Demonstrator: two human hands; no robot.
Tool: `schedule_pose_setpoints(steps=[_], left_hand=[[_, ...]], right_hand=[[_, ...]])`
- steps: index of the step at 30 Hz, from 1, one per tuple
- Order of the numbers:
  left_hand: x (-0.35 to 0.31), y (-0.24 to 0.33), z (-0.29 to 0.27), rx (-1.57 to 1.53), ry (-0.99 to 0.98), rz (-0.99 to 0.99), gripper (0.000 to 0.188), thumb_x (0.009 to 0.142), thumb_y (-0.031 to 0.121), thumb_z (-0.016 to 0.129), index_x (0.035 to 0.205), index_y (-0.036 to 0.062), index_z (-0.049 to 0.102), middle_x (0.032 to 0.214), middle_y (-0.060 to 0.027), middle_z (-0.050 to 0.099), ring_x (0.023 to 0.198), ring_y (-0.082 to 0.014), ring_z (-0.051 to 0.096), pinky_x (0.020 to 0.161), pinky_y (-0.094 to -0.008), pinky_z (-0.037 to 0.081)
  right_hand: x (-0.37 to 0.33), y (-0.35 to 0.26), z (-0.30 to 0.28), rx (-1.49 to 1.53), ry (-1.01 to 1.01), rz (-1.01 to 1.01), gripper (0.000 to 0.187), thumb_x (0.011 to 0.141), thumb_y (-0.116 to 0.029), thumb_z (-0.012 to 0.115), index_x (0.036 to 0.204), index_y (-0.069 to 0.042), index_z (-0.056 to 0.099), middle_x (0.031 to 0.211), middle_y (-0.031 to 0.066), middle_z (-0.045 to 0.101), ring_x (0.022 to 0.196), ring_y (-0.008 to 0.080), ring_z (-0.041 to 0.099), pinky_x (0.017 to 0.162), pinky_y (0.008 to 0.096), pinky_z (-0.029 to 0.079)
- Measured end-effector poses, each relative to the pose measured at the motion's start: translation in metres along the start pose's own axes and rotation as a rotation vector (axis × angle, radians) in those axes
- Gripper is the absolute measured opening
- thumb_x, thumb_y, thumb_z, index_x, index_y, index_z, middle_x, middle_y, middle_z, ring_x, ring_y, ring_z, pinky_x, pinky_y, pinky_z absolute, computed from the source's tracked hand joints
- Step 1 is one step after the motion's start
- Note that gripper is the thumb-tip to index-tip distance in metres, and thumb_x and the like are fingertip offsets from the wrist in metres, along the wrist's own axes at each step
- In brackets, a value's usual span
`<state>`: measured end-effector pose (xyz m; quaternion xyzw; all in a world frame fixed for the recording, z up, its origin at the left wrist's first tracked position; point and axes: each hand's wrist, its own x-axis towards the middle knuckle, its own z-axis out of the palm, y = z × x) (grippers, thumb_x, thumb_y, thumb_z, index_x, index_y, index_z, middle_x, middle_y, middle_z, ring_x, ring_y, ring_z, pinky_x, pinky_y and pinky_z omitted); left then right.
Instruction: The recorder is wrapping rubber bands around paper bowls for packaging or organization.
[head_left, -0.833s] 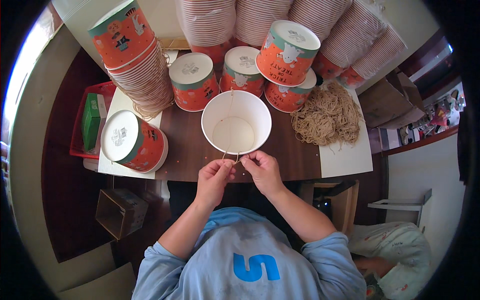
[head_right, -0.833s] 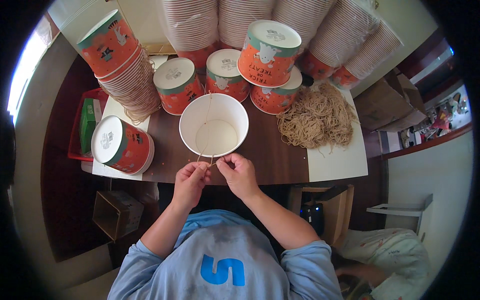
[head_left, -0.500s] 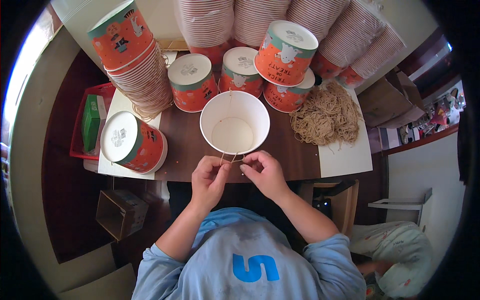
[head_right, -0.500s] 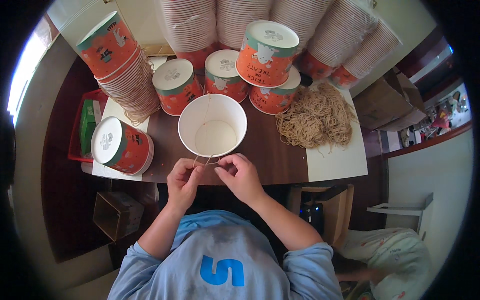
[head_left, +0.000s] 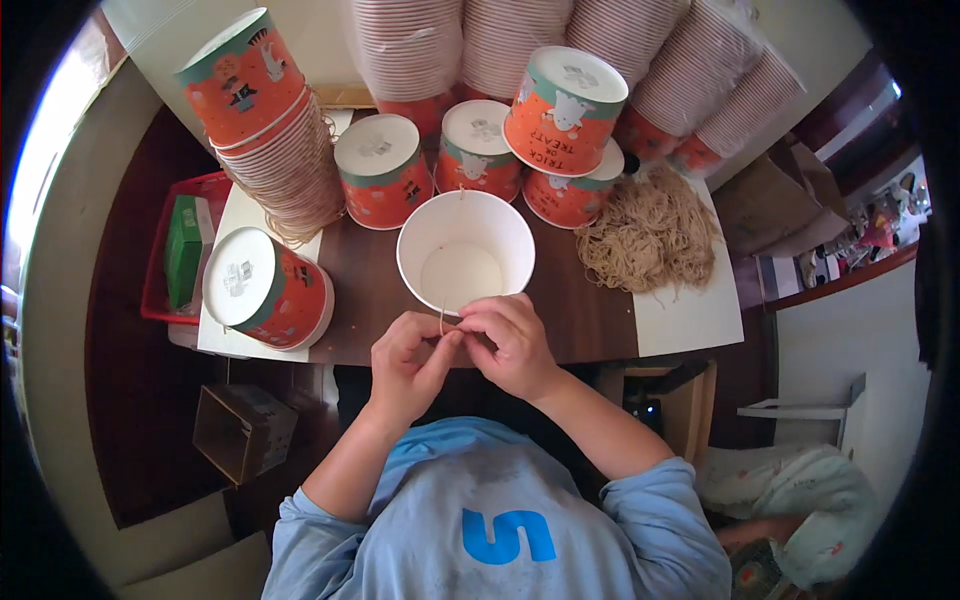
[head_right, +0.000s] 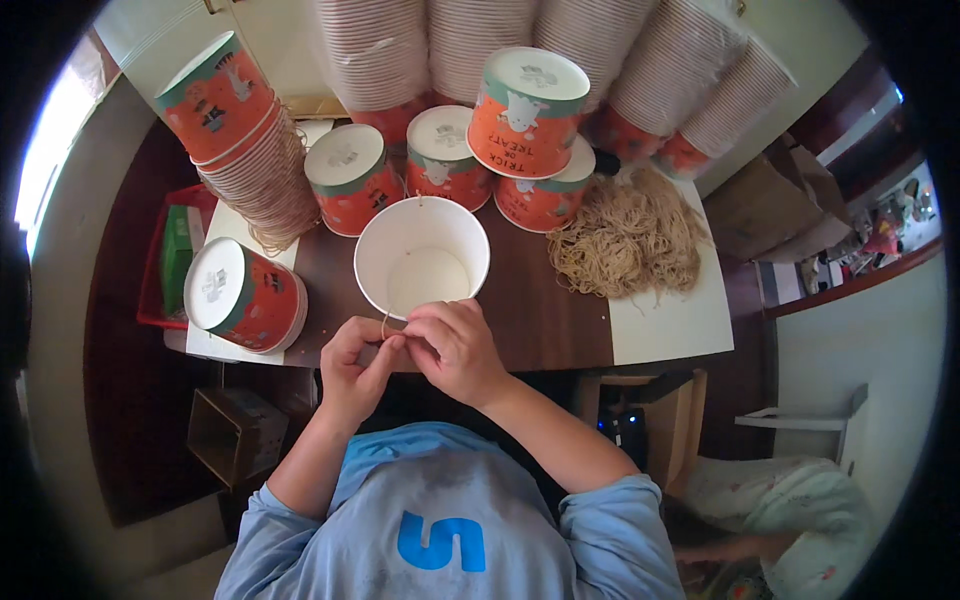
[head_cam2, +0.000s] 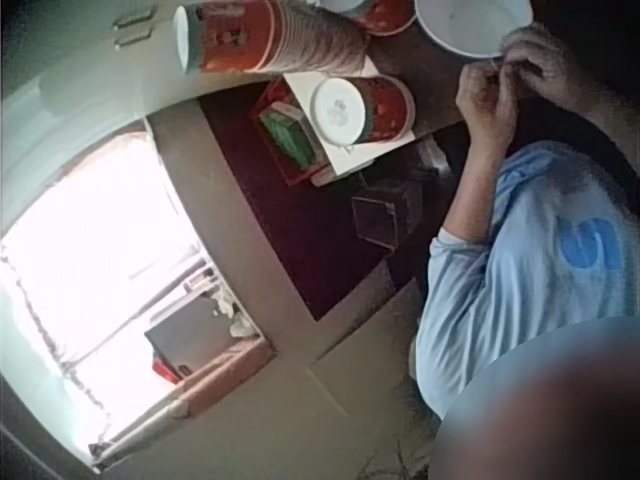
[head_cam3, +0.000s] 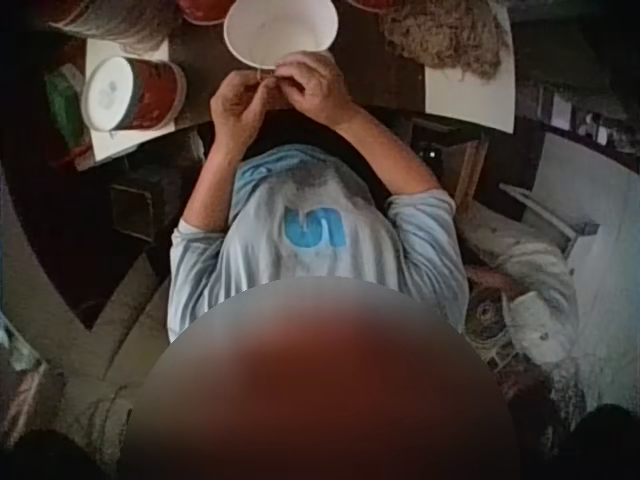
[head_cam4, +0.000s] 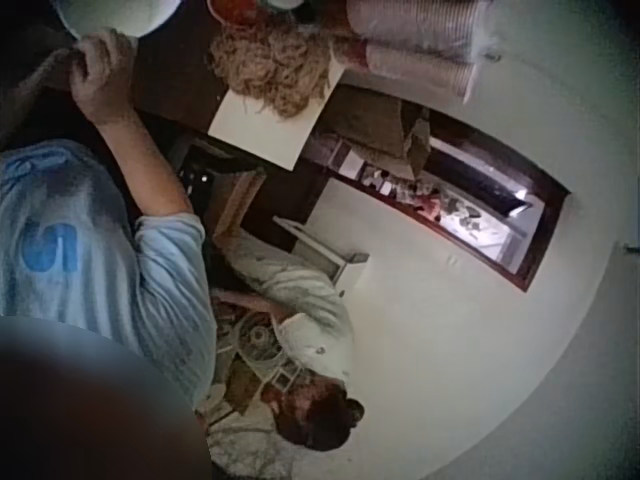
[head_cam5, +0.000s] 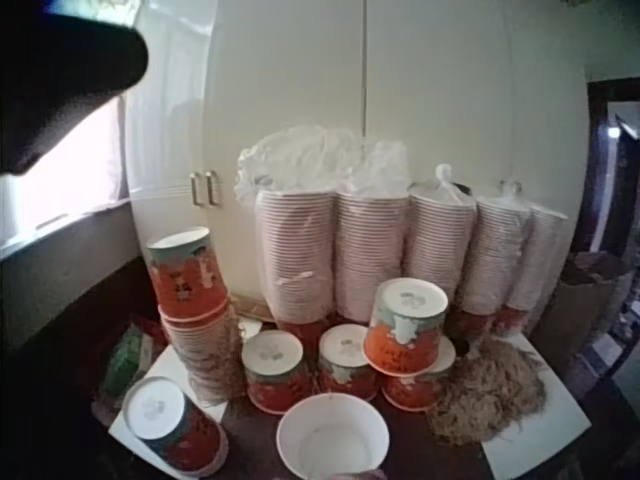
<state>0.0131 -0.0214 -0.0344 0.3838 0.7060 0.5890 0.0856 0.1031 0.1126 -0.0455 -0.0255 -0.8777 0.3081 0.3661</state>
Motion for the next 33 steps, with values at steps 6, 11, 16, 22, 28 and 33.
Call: schedule_pose_setpoints(steps=[6,11,16,22,28,33], left_hand=[[0.003,0.004,-0.008,-0.059,-0.07,0.011,0.008,0.08,0.006,0.067,0.077,0.0025,0.06,0.077,-0.0069,0.062,0.071,-0.017,0.059,0.068,-0.0256,0.044],[0.015,-0.005,-0.017,-0.646,-0.164,-0.177,0.009,0.086,0.006,0.061,0.078,0.0029,0.058,0.081,-0.0027,0.059,0.076,-0.0115,0.052,0.074,-0.0267,0.042],[0.02,-0.016,-0.021,-0.892,-0.185,-0.207,0.011,0.086,0.008,0.06,0.076,0.0048,0.056,0.078,-0.0036,0.058,0.077,-0.0135,0.052,0.082,-0.0304,0.04],[0.021,-0.02,-0.021,-0.872,-0.212,-0.167,0.011,0.085,0.011,0.062,0.076,0.0059,0.056,0.074,-0.0032,0.058,0.082,-0.0165,0.051,0.09,-0.0338,0.037],[0.018,-0.032,-0.03,-0.837,-0.255,-0.104,0.008,0.081,0.007,0.06,0.075,0.0041,0.056,0.077,-0.0033,0.057,0.083,-0.0173,0.052,0.085,-0.0319,0.039],[0.015,-0.028,-0.03,-0.722,-0.38,-0.005,0.006,0.077,0.005,0.062,0.072,0.0035,0.058,0.084,-0.0074,0.057,0.083,-0.0179,0.054,0.078,-0.0298,0.042]], right_hand=[[-0.003,0.004,-0.002,-0.081,0.003,-0.037,0.024,0.063,-0.005,0.071,0.083,-0.012,0.06,0.09,0.0012,0.059,0.08,0.0204,0.057,0.073,0.0342,0.04],[-0.003,0.012,-0.005,-0.213,-0.001,-0.048,0.022,0.064,-0.005,0.073,0.081,-0.012,0.061,0.086,0.0013,0.062,0.076,0.0197,0.059,0.068,0.0334,0.04],[0.0,0.01,-0.006,-0.223,-0.059,-0.037,0.02,0.065,-0.005,0.072,0.081,-0.012,0.06,0.083,-0.0004,0.062,0.074,0.0192,0.058,0.068,0.0333,0.039],[0.007,0.006,-0.015,-0.198,-0.081,0.009,0.027,0.066,-0.011,0.072,0.09,-0.011,0.06,0.091,0.0032,0.061,0.075,0.0225,0.058,0.07,0.0339,0.041],[0.056,0.026,-0.036,-0.242,-0.078,0.319,0.045,0.073,-0.022,0.069,0.11,-0.005,0.051,0.105,0.0139,0.056,0.092,0.0331,0.058,0.077,0.0413,0.049],[0.085,0.077,-0.026,-0.499,-0.386,0.509,0.045,0.077,-0.026,0.062,0.115,-0.005,0.051,0.109,0.0187,0.059,0.099,0.0375,0.058,0.081,0.0463,0.047]])
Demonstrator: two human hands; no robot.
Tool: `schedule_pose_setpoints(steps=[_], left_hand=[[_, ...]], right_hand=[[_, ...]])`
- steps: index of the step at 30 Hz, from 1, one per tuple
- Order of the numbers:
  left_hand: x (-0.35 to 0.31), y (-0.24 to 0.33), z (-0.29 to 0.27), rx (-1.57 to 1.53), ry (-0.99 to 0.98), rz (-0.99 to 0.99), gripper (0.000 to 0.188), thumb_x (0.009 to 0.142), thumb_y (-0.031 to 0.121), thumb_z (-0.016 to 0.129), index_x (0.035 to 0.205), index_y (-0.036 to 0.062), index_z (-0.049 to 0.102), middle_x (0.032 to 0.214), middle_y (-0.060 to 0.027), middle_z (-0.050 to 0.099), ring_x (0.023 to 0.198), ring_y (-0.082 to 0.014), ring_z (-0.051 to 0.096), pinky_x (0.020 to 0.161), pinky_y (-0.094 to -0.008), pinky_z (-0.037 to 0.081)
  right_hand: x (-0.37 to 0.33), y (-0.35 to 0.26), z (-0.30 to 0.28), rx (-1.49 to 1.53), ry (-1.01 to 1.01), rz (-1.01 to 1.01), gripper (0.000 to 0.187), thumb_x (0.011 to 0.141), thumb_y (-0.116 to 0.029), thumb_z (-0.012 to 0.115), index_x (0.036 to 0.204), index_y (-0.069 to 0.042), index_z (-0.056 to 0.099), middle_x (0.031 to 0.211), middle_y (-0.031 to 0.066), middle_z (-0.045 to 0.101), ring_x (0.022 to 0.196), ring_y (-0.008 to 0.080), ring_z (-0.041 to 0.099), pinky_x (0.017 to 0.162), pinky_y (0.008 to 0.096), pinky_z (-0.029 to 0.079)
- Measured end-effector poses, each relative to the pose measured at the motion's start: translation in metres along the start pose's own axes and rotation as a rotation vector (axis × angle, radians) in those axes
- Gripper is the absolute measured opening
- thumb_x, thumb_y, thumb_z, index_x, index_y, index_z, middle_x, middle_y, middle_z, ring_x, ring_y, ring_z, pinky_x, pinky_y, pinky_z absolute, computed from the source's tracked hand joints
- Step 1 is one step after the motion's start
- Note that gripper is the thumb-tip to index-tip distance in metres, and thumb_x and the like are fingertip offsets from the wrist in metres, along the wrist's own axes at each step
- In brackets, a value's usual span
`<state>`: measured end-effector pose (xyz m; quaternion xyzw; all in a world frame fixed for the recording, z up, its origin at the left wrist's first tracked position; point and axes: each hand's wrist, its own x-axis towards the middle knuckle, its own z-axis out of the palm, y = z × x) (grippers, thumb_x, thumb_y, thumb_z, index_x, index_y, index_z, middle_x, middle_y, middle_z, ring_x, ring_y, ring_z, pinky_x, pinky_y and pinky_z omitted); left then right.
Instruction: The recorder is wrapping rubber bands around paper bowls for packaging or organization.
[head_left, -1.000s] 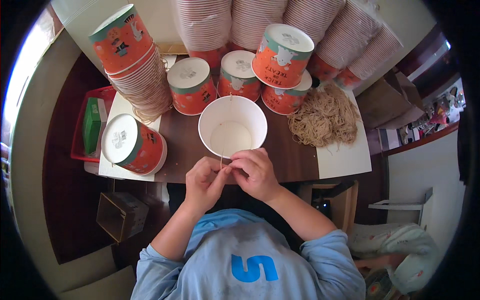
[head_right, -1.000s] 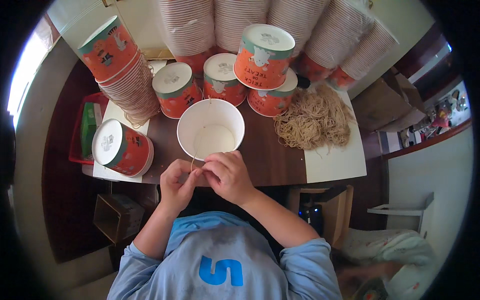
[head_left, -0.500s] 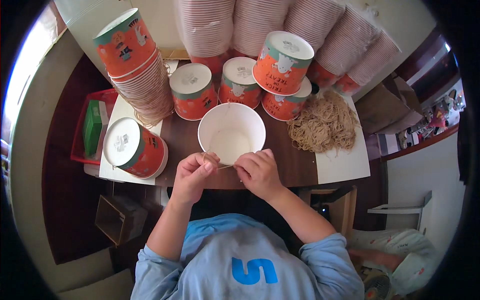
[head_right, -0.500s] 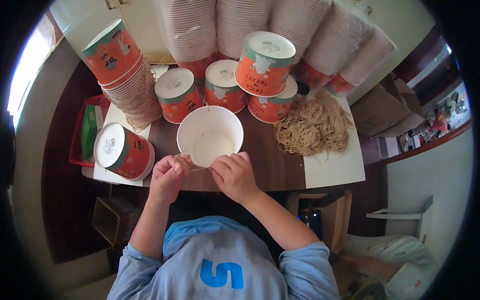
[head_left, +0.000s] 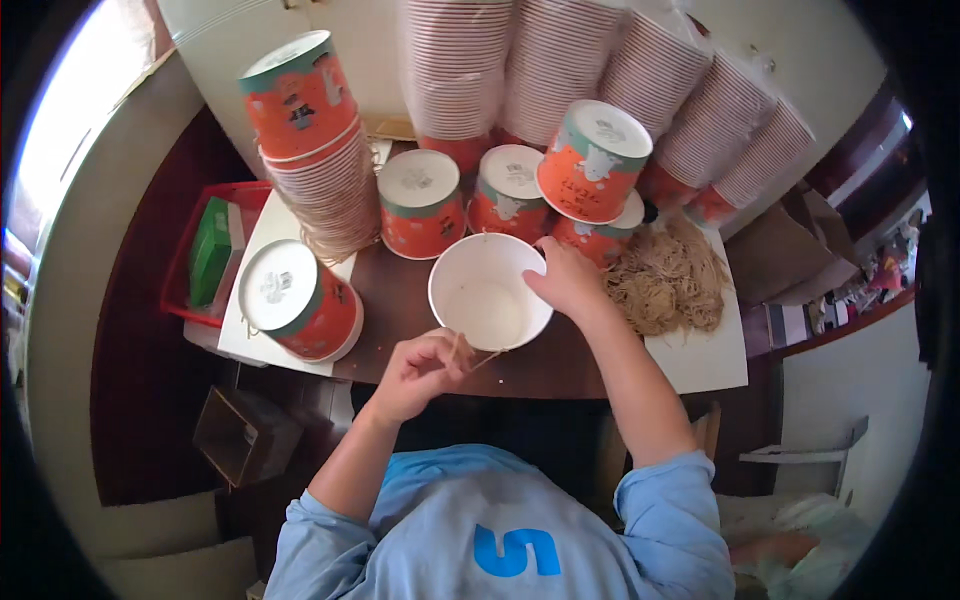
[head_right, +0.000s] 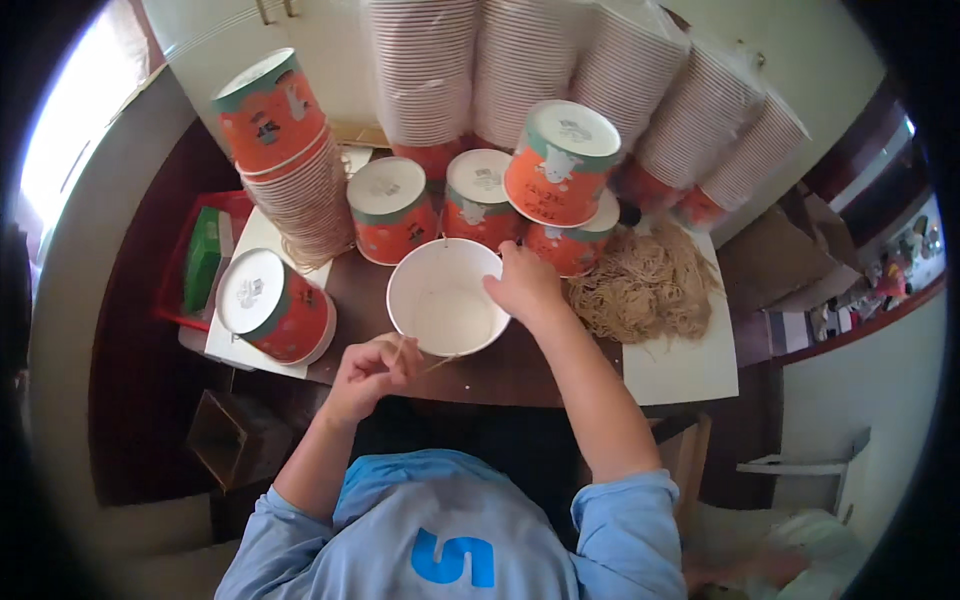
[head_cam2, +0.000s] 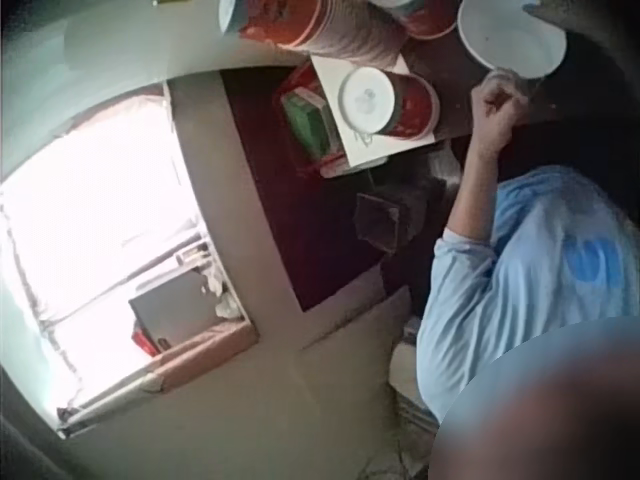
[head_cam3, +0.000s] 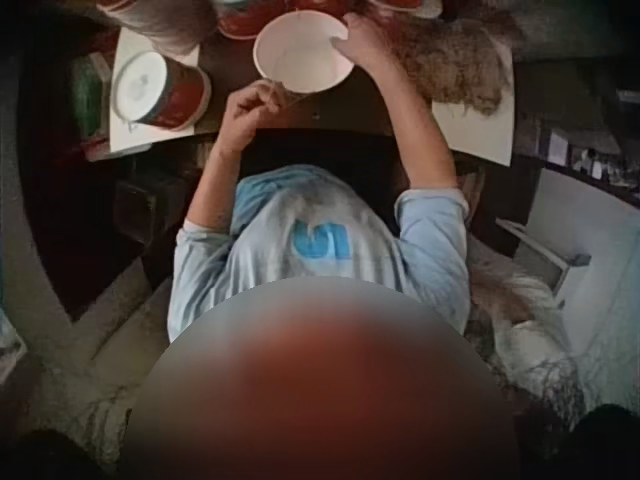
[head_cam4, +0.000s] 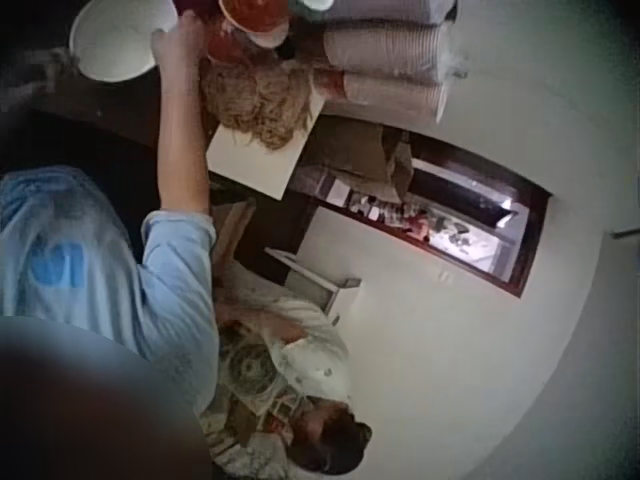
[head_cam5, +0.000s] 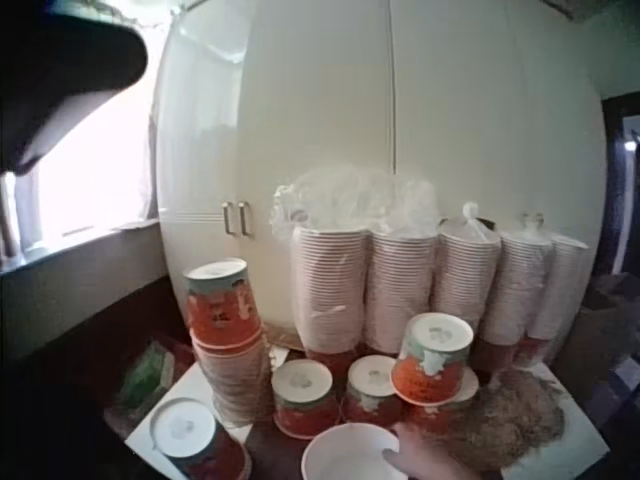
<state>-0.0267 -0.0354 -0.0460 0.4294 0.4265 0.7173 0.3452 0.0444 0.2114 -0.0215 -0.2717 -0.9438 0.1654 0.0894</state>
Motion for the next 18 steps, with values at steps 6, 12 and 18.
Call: schedule_pose_setpoints(steps=[6,12,18], left_hand=[[-0.032,0.021,-0.005,0.41,0.078,0.105,0.012,0.079,0.013,0.063,0.077,0.0012,0.062,0.083,-0.0085,0.062,0.081,-0.0196,0.057,0.074,-0.0308,0.045],[-0.063,0.012,-0.02,0.055,0.4,-0.276,0.059,0.088,0.036,0.058,0.133,0.0016,0.04,0.124,-0.0091,0.052,0.115,-0.0191,0.049,0.097,-0.0339,0.039],[-0.046,0.005,-0.001,-0.171,0.297,-0.129,0.089,0.082,0.05,0.062,0.143,0.0041,0.016,0.14,-0.0101,0.034,0.129,-0.0208,0.034,0.107,-0.0371,0.028]], right_hand=[[-0.013,-0.004,0.009,0.236,0.022,-0.105,0.03,0.08,-0.011,0.051,0.11,-0.009,0.055,0.088,0.0225,0.062,0.083,0.0401,0.06,0.074,0.0477,0.047],[-0.07,-0.021,-0.005,0.487,0.401,-0.293,0.029,0.086,-0.009,0.057,0.112,-0.001,0.047,0.1,0.0166,0.061,0.088,0.0294,0.063,0.074,0.0363,0.05],[-0.093,-0.025,-0.005,0.741,0.055,-0.265,0.057,0.078,-0.008,0.056,0.131,-0.001,0.037,0.128,0.0174,0.05,0.118,0.0271,0.05,0.099,0.0364,0.039]])
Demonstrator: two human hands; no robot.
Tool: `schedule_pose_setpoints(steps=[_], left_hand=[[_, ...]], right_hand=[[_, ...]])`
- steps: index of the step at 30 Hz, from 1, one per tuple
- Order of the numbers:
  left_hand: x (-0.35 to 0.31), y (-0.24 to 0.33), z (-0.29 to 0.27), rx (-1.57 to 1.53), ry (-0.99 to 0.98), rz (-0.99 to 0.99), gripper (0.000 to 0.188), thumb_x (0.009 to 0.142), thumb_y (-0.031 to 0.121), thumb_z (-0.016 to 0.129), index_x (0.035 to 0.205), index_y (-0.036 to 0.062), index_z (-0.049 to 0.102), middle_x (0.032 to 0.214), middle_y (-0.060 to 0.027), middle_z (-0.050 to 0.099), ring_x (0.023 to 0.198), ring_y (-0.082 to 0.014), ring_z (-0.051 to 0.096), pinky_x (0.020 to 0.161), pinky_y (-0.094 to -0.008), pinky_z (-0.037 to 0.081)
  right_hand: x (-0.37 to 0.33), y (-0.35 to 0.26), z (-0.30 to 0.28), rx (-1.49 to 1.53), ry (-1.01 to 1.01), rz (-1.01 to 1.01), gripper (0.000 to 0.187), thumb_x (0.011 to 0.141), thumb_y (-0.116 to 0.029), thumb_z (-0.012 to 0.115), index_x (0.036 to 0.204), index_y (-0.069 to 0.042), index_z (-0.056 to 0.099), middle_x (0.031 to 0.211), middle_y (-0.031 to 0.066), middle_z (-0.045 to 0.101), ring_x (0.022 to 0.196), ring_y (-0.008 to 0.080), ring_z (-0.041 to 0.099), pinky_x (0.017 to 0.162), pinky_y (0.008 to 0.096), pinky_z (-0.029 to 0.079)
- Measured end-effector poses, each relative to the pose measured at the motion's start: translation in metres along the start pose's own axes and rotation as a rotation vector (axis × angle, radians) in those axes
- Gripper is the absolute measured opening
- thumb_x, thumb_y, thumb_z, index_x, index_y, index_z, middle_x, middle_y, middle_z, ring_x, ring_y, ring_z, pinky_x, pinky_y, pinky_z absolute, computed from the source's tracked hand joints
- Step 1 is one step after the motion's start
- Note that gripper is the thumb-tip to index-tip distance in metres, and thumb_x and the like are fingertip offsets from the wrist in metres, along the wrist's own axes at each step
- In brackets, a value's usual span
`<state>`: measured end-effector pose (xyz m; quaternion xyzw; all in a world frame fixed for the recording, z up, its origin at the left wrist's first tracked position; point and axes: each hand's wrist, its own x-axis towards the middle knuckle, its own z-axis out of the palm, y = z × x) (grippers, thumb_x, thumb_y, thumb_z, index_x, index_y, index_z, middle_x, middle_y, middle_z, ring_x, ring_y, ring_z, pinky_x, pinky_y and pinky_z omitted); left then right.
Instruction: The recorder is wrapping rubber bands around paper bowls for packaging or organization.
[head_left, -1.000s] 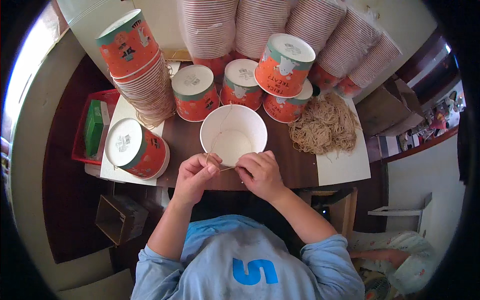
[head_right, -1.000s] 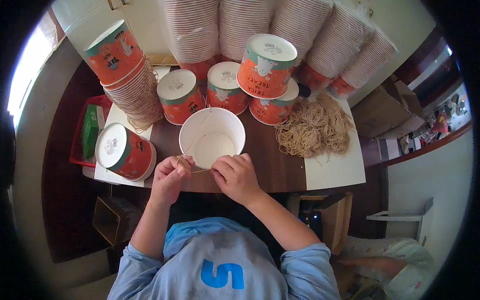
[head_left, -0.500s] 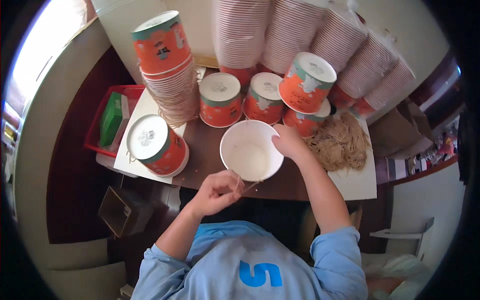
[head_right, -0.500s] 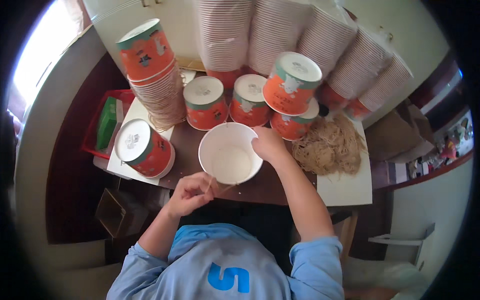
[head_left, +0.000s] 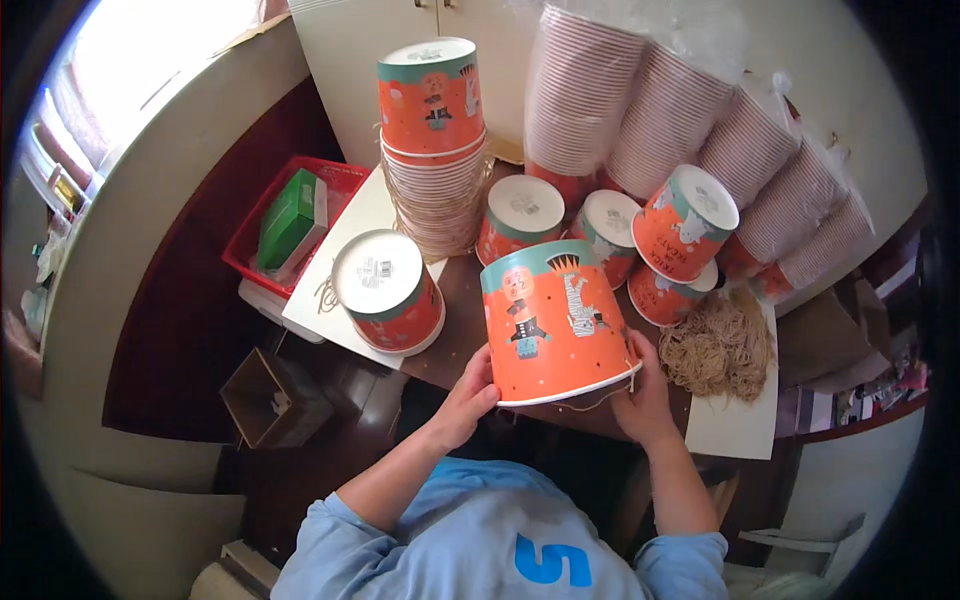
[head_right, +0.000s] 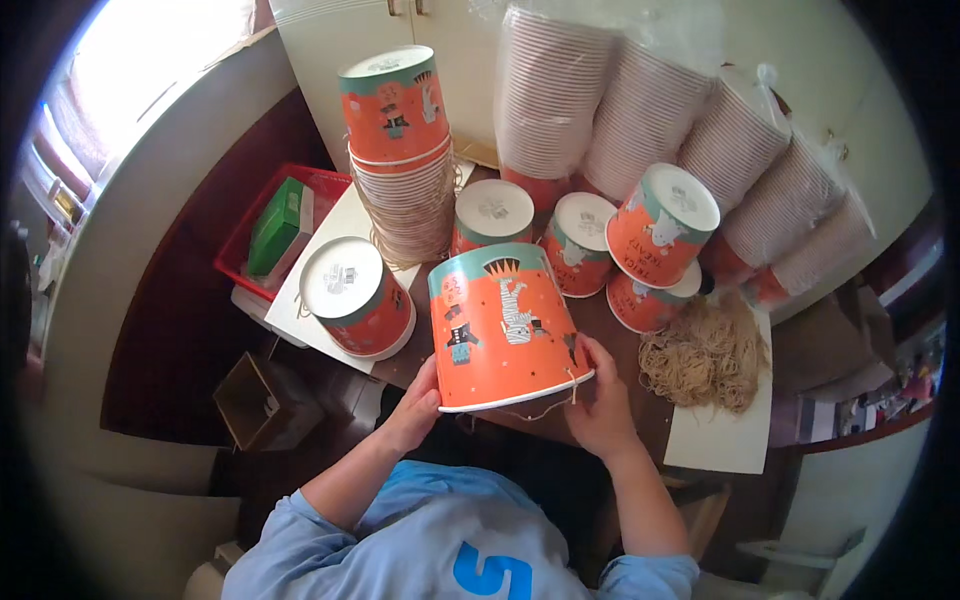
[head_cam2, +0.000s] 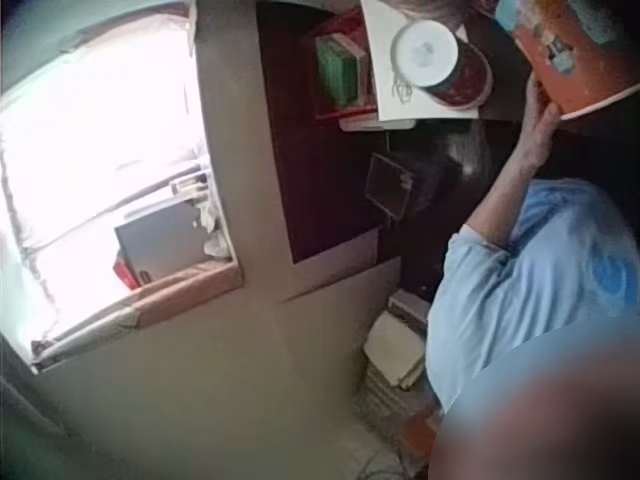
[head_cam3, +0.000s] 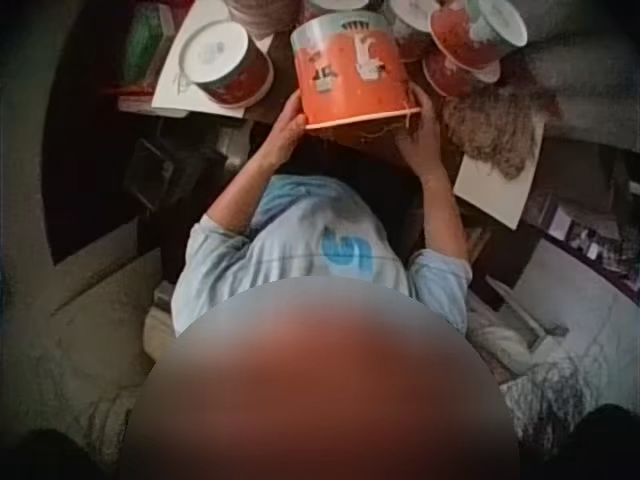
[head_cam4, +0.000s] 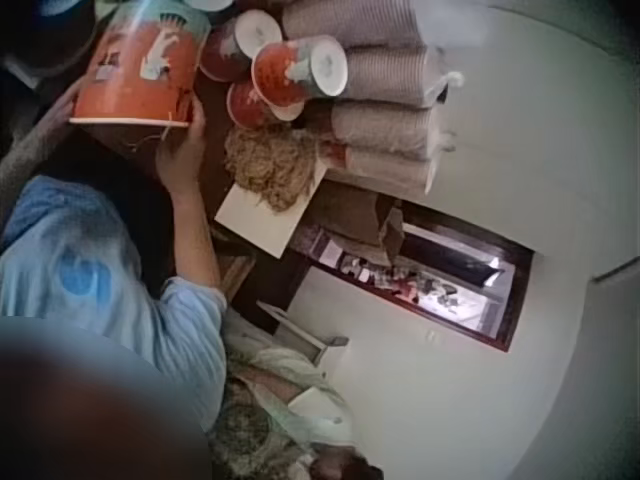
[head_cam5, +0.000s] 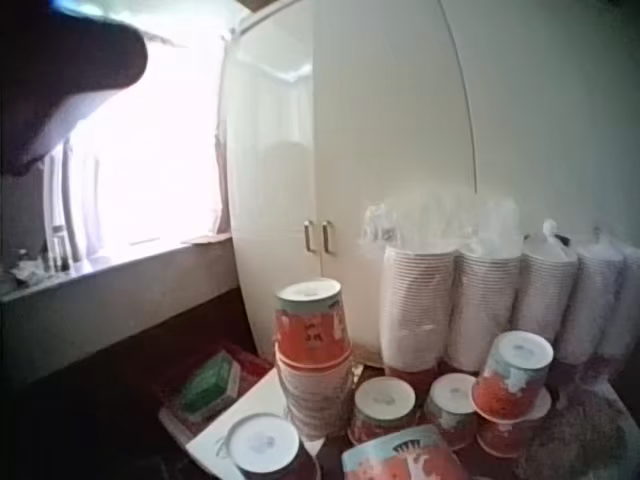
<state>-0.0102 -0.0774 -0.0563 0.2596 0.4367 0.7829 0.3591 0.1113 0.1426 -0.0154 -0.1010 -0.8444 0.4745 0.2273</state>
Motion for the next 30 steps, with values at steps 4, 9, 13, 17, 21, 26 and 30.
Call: schedule_pose_setpoints(steps=[4,9,13,17,21,26,30], left_hand=[[0.002,0.0,-0.007,-0.034,-0.039,-0.08,0.088,0.082,0.042,0.066,0.144,0.0046,0.016,0.14,-0.0103,0.034,0.128,-0.0201,0.035,0.107,-0.0373,0.029],[0.008,0.033,0.011,0.221,-0.121,0.055,0.095,0.075,0.024,0.076,0.145,0.004,0.015,0.142,-0.0124,0.032,0.131,-0.0225,0.033,0.108,-0.0381,0.027],[0.027,0.07,0.008,0.741,-0.171,0.31,0.101,0.069,0.031,0.079,0.143,0.0013,0.018,0.145,-0.0173,0.027,0.136,-0.0276,0.024,0.111,-0.0396,0.02],[0.05,0.113,-0.006,0.778,-0.096,0.458,0.098,0.068,0.031,0.078,0.143,0.0019,0.022,0.147,-0.0186,0.025,0.138,-0.0289,0.021,0.112,-0.0402,0.017],[0.073,0.173,-0.005,0.714,-0.056,0.54,0.088,0.075,0.036,0.071,0.144,0.0047,0.024,0.147,-0.0148,0.028,0.138,-0.0246,0.022,0.112,-0.0406,0.016],[0.097,0.225,-0.025,0.664,0.087,0.722,0.074,0.079,0.034,0.067,0.137,0.0015,0.034,0.139,-0.0142,0.04,0.132,-0.0241,0.032,0.109,-0.0399,0.02],[0.107,0.262,-0.062,0.558,0.288,0.884,0.049,0.09,0.026,0.055,0.13,0.0004,0.044,0.126,-0.0123,0.05,0.119,-0.0199,0.044,0.101,-0.0332,0.032]], right_hand=[[-0.001,0.005,-0.036,0.773,-0.295,0.347,0.07,0.078,-0.03,0.062,0.134,0.003,0.035,0.13,0.0116,0.047,0.127,0.0219,0.04,0.108,0.0343,0.025],[0.001,0.0,-0.045,0.764,-0.323,0.32,0.095,0.068,-0.047,0.075,0.137,0.001,0.031,0.135,0.0118,0.041,0.128,0.023,0.037,0.108,0.0354,0.026],[0.014,-0.029,-0.038,0.212,-0.284,0.265,0.126,0.043,-0.031,0.093,0.141,-0.004,0.018,0.138,0.0106,0.035,0.13,0.0233,0.033,0.108,0.0379,0.028],[0.062,-0.063,-0.012,0.444,-0.171,0.203,0.124,0.043,-0.018,0.092,0.14,-0.006,0.016,0.137,0.0107,0.036,0.127,0.0229,0.036,0.106,0.04,0.033],[0.126,-0.091,-0.014,0.494,-0.184,-0.031,0.105,0.052,-0.013,0.087,0.136,-0.007,0.025,0.129,0.008,0.045,0.121,0.0221,0.043,0.102,0.0376,0.037],[0.184,-0.146,0.002,0.669,-0.159,-0.268,0.097,0.057,-0.015,0.086,0.134,-0.006,0.028,0.127,0.0098,0.046,0.119,0.022,0.045,0.099,0.0368,0.04],[0.229,-0.186,0.021,0.557,-0.165,-0.313,0.098,0.059,-0.013,0.085,0.136,-0.004,0.025,0.127,0.0116,0.045,0.118,0.0232,0.046,0.099,0.0378,0.042]])
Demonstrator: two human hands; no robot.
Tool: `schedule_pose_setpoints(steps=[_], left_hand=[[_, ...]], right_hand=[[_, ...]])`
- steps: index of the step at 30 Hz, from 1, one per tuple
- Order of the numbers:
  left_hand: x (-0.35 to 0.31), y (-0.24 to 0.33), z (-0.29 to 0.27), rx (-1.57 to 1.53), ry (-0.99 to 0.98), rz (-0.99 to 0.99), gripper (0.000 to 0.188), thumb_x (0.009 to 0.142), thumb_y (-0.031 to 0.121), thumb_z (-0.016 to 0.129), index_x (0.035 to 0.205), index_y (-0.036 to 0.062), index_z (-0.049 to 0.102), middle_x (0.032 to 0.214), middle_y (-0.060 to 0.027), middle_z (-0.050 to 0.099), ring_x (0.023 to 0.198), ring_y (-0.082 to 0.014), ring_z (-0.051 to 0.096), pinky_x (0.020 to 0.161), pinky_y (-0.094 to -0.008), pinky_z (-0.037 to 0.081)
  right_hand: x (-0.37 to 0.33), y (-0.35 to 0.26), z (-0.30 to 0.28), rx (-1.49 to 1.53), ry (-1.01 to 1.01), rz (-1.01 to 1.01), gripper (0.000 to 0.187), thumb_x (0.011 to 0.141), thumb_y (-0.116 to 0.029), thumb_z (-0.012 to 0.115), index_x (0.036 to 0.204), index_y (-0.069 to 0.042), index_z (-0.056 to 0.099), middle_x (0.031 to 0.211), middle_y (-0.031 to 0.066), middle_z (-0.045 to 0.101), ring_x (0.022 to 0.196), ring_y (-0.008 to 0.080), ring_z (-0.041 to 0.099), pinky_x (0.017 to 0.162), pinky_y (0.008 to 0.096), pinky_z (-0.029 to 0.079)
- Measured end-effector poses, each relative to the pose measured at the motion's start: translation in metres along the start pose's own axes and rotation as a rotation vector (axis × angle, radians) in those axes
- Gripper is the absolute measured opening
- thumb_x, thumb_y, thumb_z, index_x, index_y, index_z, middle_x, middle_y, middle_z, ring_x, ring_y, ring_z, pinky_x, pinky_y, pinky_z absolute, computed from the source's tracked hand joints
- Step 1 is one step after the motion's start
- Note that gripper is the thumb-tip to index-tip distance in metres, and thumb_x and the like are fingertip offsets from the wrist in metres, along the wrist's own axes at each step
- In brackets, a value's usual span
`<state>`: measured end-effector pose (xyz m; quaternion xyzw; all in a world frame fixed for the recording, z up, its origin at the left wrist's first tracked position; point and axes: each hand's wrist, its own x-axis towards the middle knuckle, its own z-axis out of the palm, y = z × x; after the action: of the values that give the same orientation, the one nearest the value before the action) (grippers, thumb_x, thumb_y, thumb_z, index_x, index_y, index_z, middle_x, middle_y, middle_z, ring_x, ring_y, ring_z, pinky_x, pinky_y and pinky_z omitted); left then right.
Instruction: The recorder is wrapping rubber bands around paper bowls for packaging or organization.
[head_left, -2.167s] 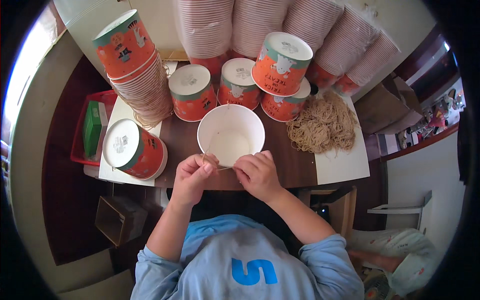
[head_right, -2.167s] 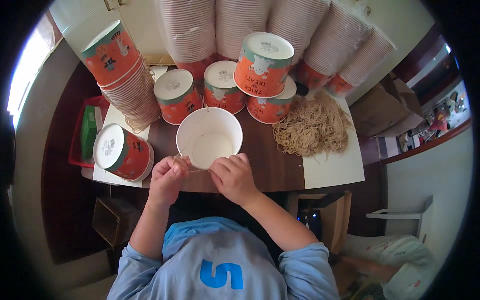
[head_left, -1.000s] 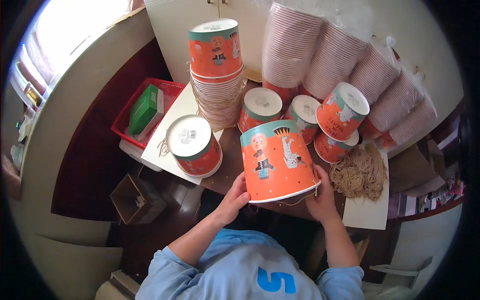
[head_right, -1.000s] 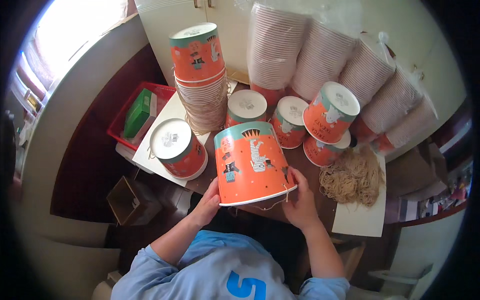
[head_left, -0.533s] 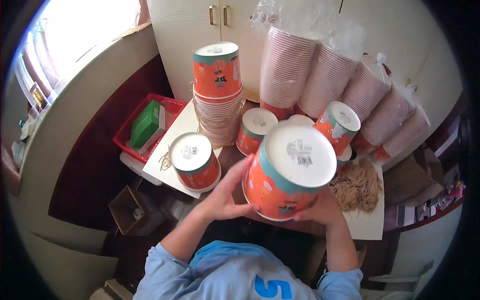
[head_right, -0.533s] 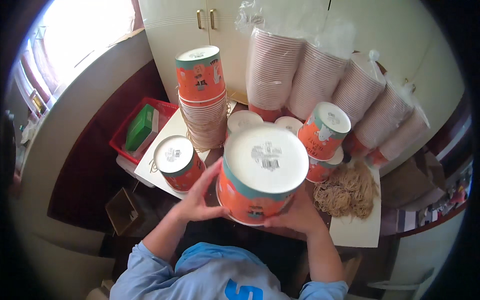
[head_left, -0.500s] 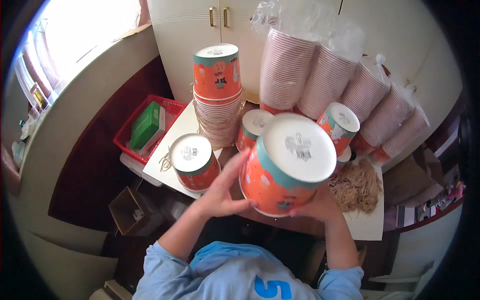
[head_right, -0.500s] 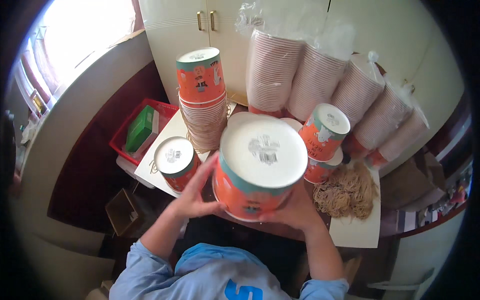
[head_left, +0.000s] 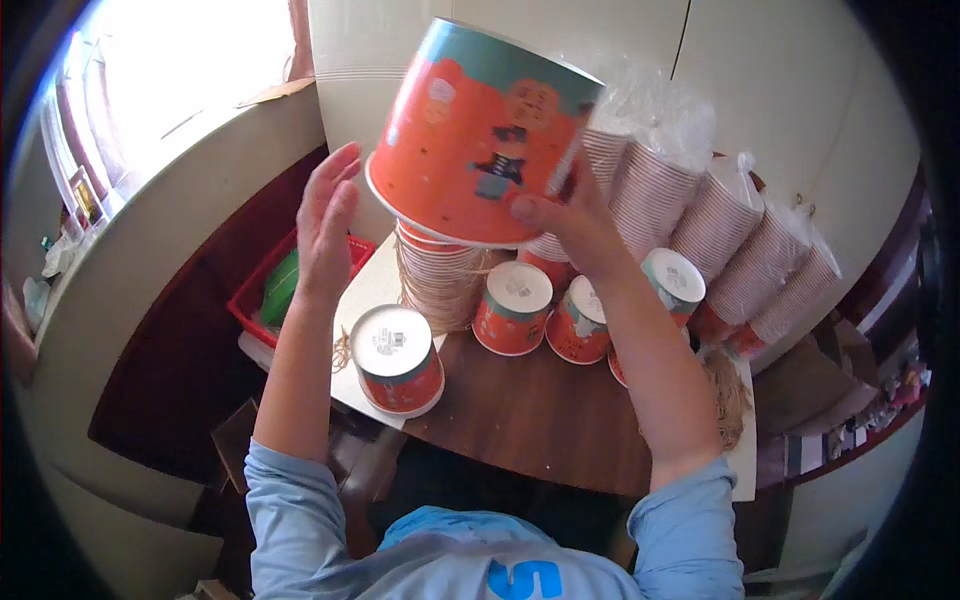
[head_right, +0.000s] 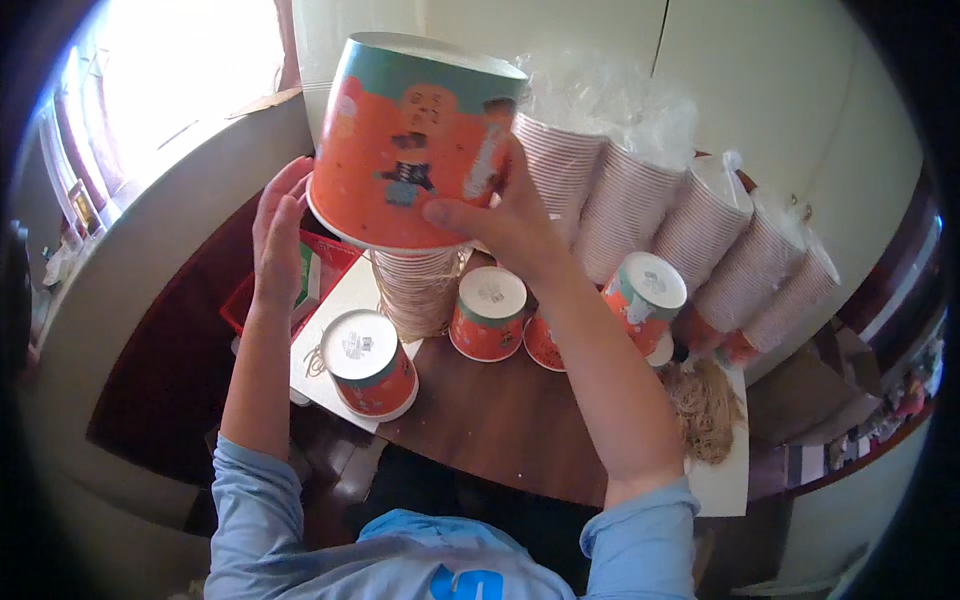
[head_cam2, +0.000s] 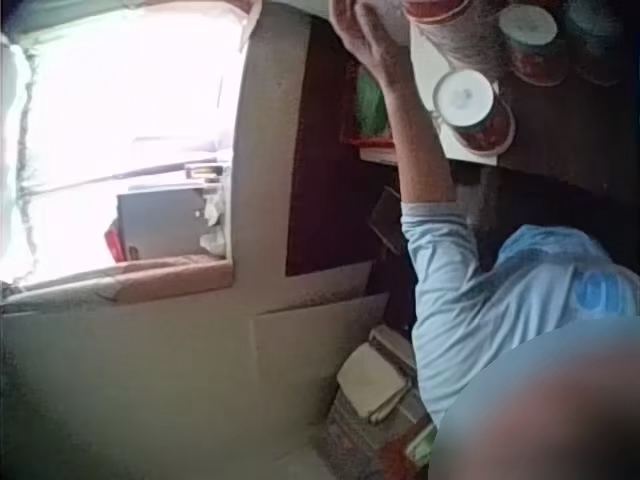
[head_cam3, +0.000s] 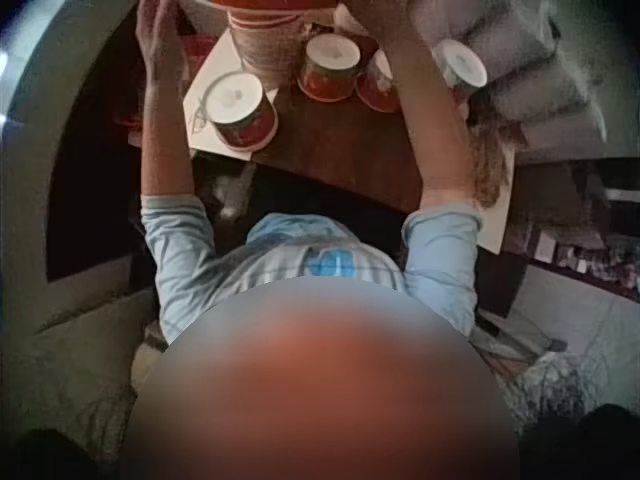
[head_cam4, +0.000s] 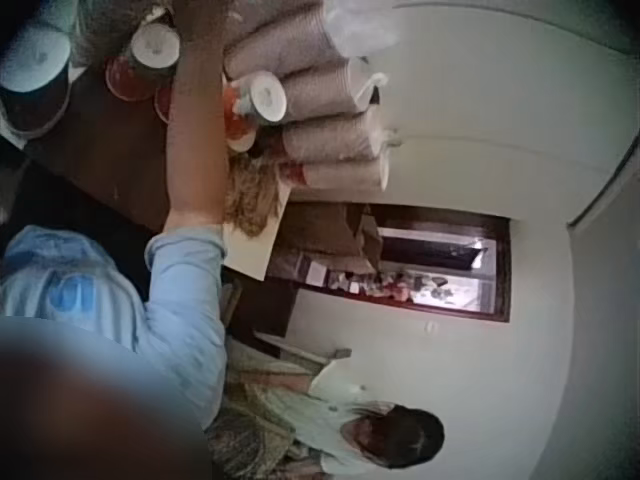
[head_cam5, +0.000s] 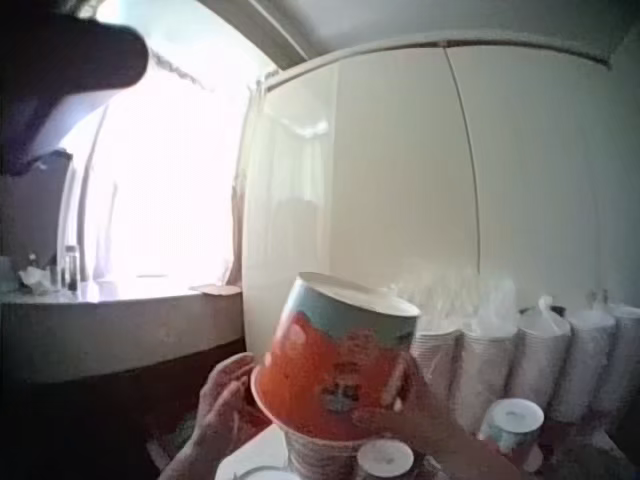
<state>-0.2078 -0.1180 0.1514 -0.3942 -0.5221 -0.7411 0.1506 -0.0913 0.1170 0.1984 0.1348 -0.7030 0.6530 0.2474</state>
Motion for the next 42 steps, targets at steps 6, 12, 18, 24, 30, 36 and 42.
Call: schedule_pose_setpoints(steps=[6,12,18,24,30,36,42], left_hand=[[-0.016,-0.034,-0.028,0.186,0.189,-0.127,0.035,0.09,0.016,0.056,0.121,-0.0003,0.049,0.105,-0.0056,0.058,0.095,-0.0113,0.054,0.087,-0.026,0.043],[-0.006,-0.087,-0.024,0.215,0.106,-0.317,0.047,0.088,0.021,0.061,0.126,0.0,0.045,0.121,-0.0158,0.051,0.107,-0.0217,0.054,0.089,-0.0314,0.044],[0.055,-0.11,-0.006,0.492,0.041,-0.293,0.097,0.075,0.051,0.069,0.141,-0.0022,0.022,0.145,-0.0254,0.021,0.133,-0.0348,0.028,0.106,-0.0414,0.029],[0.075,-0.126,0.028,0.406,-0.157,-0.285,0.107,0.065,0.047,0.078,0.136,-0.0116,0.022,0.132,-0.0293,0.039,0.125,-0.0374,0.04,0.104,-0.0414,0.033],[-0.015,-0.143,0.052,0.959,0.055,0.022,0.102,0.067,0.032,0.078,0.14,-0.0027,0.016,0.134,-0.0255,0.037,0.125,-0.0393,0.036,0.104,-0.0461,0.03],[-0.008,-0.138,0.024,0.861,0.1,-0.114,0.105,0.067,0.038,0.078,0.14,-0.0048,0.016,0.135,-0.0275,0.035,0.125,-0.0401,0.036,0.106,-0.0473,0.027],[0.028,-0.143,0.036,0.761,-0.116,-0.036,0.107,0.065,0.032,0.08,0.14,-0.0051,0.014,0.14,-0.0281,0.028,0.131,-0.0384,0.029,0.108,-0.0416,0.027]], right_hand=[[0.065,0.031,0.045,0.019,-0.063,-0.04,0.105,0.059,-0.021,0.086,0.138,-0.002,0.019,0.131,0.0138,0.04,0.122,0.0231,0.042,0.102,0.037,0.038],[0.107,0.135,0.021,-0.629,0.218,-0.087,0.11,0.053,-0.039,0.085,0.137,-0.002,0.025,0.127,0.0181,0.048,0.117,0.0303,0.049,0.1,0.0376,0.04],[0.106,0.152,0.006,-0.622,0.117,0.101,0.084,0.068,-0.04,0.072,0.133,-0.001,0.037,0.121,0.0172,0.055,0.109,0.0307,0.056,0.094,0.0367,0.043],[0.076,0.204,-0.018,-0.61,0.026,0.22,0.061,0.079,-0.031,0.055,0.132,-0.002,0.041,0.117,0.0189,0.059,0.109,0.0323,0.056,0.092,0.0353,0.044],[0.067,0.23,-0.022,-0.494,-0.057,0.269,0.05,0.081,-0.014,0.045,0.128,0.002,0.043,0.117,0.0239,0.057,0.11,0.0349,0.055,0.094,0.0375,0.042],[0.06,0.179,0.017,-0.394,0.216,0.072,0.061,0.08,-0.009,0.048,0.137,0.002,0.028,0.129,0.0256,0.044,0.119,0.0333,0.047,0.099,0.0374,0.039],[0.061,0.179,-0.003,-0.552,-0.005,-0.045,0.07,0.081,-0.004,0.05,0.143,-0.004,0.018,0.138,0.025,0.035,0.126,0.0332,0.041,0.103,0.0361,0.035]])
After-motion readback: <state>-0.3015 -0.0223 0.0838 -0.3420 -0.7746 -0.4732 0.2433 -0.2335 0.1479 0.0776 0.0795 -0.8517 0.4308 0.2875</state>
